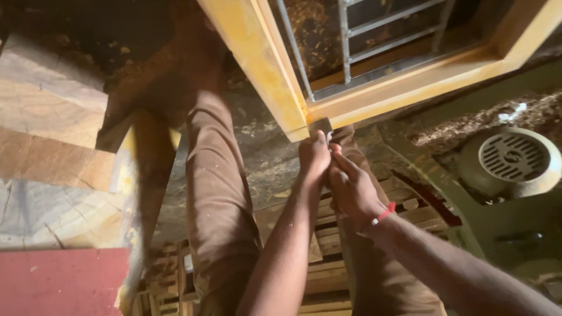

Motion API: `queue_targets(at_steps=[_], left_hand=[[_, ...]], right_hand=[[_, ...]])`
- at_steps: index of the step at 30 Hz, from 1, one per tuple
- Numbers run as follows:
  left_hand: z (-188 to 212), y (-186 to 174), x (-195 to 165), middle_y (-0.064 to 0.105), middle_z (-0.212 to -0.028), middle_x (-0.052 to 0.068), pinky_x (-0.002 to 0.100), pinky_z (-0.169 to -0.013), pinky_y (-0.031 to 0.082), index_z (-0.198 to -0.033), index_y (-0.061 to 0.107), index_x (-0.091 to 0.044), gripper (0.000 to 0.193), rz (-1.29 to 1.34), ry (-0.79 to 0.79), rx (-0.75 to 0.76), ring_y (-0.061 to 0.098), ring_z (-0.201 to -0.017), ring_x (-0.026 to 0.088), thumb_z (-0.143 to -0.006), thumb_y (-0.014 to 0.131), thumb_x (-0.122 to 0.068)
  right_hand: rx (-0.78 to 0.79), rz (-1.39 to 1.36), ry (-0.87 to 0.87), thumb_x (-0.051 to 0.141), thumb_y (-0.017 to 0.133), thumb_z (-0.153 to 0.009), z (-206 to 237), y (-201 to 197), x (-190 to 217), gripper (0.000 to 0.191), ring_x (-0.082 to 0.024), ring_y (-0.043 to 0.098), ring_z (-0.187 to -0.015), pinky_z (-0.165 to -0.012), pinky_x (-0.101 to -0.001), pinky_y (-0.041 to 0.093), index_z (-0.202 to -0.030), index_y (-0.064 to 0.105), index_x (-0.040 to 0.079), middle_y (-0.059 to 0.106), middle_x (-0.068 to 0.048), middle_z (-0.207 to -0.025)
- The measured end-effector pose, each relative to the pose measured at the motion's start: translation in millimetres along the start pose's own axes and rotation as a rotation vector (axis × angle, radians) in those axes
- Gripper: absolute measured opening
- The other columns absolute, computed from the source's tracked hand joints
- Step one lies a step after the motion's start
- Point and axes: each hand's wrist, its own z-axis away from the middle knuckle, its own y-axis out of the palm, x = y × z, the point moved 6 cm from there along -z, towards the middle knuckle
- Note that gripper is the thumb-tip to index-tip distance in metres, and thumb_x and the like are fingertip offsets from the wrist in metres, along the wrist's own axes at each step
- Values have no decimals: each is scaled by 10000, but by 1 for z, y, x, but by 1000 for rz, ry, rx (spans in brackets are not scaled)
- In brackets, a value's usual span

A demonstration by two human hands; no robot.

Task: The person uses a chisel to carve and smooth the edges of a yellow-painted wooden frame with a metal grate. They repeatedly scrape along the frame's corners and edges, occasionally adjusting their grip and position.

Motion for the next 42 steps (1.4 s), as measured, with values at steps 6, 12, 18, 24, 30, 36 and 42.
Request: queue_targets(at_steps=[6, 12, 18, 24, 30, 36, 42], left_hand=[[-9, 5, -24, 726, -663, 137, 364, -549, 559, -883, 698, 39, 490, -51, 116, -52, 690, -552, 213, -1054, 445, -345], [41, 26, -2, 682, -633, 113, 387, -521, 566, -913, 668, -20, 448, -17, 92, -63, 658, -531, 213, -1037, 444, -387], [38, 20, -3, 720, -647, 107, 336, -562, 573, -958, 716, 33, 445, -66, 274, -58, 705, -567, 184, -1020, 527, -365], [1, 2, 9, 713, -650, 125, 336, -566, 563, -1002, 698, 68, 481, -39, 152, -41, 683, -569, 199, -1038, 511, -373], [-8, 1, 2, 712, -674, 126, 335, -559, 558, -983, 693, 54, 435, 40, 63, -19, 672, -580, 196, -1009, 552, -357], [-12, 1, -9, 676, -657, 117, 336, -517, 543, -940, 691, 63, 422, 37, 52, -14, 639, -556, 191, -1016, 554, -329], [-22, -2, -17, 689, -652, 108, 312, -513, 547, -929, 697, 32, 428, -22, 224, -51, 644, -540, 177, -1006, 558, -365]], right_hand=[[101, -77, 55, 202, 451, -994, -15, 1, 11, 548, -61, 404, -386, -329, -224, 298, -1542, 462, 210, 531, 18, -625], [115, -36, -127, 157, 461, -1019, 30, -31, -8, 590, -45, 435, -456, -397, -233, 385, -1600, 354, 153, 571, 24, -677], [117, -45, -97, 152, 446, -1021, 31, -29, -1, 595, -73, 387, -401, -359, -249, 356, -1608, 350, 158, 481, 10, -563], [72, 33, 24, 185, 447, -1032, 15, -9, 1, 556, -99, 434, -397, -357, -275, 357, -1583, 376, 205, 535, -19, -604], [-20, 93, 141, 231, 462, -1019, 0, -5, -3, 531, -111, 455, -405, -355, -282, 357, -1549, 455, 265, 556, -5, -683], [43, -349, 184, 338, 484, -1019, -20, 4, -16, 502, -60, 425, -379, -303, -246, 317, -1501, 554, 218, 535, 32, -650], [-11, 38, -126, 163, 471, -996, -28, -10, -23, 560, -68, 448, -439, -400, -249, 407, -1555, 481, 187, 570, -17, -714]])
